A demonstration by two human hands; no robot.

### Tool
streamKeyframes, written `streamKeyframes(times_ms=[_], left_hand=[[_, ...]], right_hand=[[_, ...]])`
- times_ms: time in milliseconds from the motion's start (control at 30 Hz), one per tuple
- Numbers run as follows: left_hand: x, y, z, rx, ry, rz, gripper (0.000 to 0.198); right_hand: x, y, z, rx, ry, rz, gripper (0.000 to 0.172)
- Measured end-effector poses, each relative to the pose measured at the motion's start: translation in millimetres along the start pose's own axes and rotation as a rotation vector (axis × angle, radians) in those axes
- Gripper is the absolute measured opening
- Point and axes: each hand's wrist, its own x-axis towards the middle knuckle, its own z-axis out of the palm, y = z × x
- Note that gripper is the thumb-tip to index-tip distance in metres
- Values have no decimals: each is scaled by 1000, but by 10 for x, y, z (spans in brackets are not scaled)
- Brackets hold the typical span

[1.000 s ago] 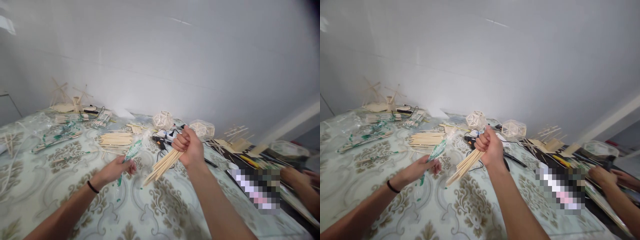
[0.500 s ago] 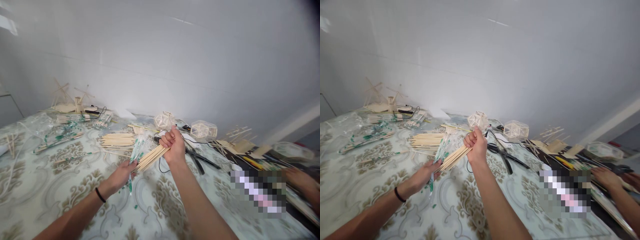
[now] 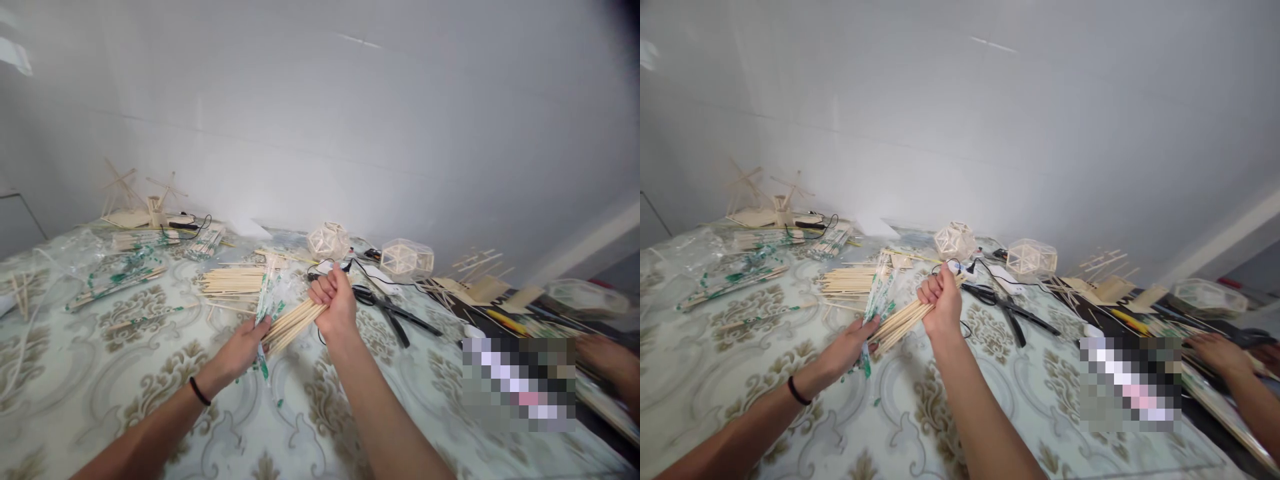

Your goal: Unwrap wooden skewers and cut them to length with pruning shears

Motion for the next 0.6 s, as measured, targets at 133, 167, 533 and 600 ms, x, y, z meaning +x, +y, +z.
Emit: streamKeyframes(times_ms=[133,167,533,600], left_hand=[[-82,126,-2,280,-56,53,59],[-93,140,-10,349,-81,67,61],[16,288,-326,716,-83,183,35],[64,345,-412,674,133,206,28]], right_hand=[[81,-147,-113,44,-21,-11,60],[95,-188,-140,63,-24,-4,59],[319,-1216,-507,51,138,-258,52],[319,-1308,-487,-58,95,-312,51]])
